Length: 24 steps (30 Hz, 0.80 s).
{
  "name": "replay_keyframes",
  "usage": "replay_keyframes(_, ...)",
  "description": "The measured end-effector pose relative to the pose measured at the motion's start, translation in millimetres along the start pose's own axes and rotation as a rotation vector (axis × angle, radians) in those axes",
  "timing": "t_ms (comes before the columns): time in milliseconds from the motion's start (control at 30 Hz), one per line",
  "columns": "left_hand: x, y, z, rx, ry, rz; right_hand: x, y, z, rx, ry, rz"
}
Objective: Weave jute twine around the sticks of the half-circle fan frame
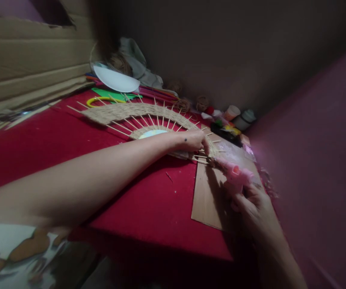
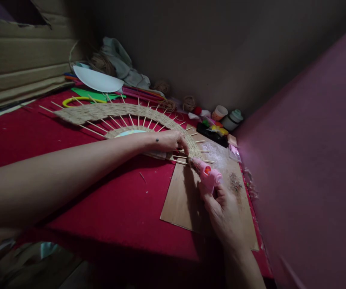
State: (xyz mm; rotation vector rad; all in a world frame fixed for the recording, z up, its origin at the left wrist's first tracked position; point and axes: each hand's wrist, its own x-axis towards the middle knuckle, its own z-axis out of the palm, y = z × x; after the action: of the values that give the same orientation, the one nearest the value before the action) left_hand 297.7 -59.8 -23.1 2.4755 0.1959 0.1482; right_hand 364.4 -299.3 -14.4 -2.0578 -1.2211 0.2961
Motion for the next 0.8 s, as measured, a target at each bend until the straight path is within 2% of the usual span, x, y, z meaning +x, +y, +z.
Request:
replay_keyframes(367, -3, 4, -2.9, 0.007, -0.047, -0.016, 0, -5, 0, -0.004, -0.016, 0.013)
replay_keyframes(667, 0, 0, -1.0, 0.034, -0.037, -0.020, -1, 13, 0, 0.001, 0.005, -0.014)
replay_keyframes(800, 1, -1, -0.7, 0.012, -0.037, -0.027, -1, 7, -1, -0.034, -0.007, -0.040)
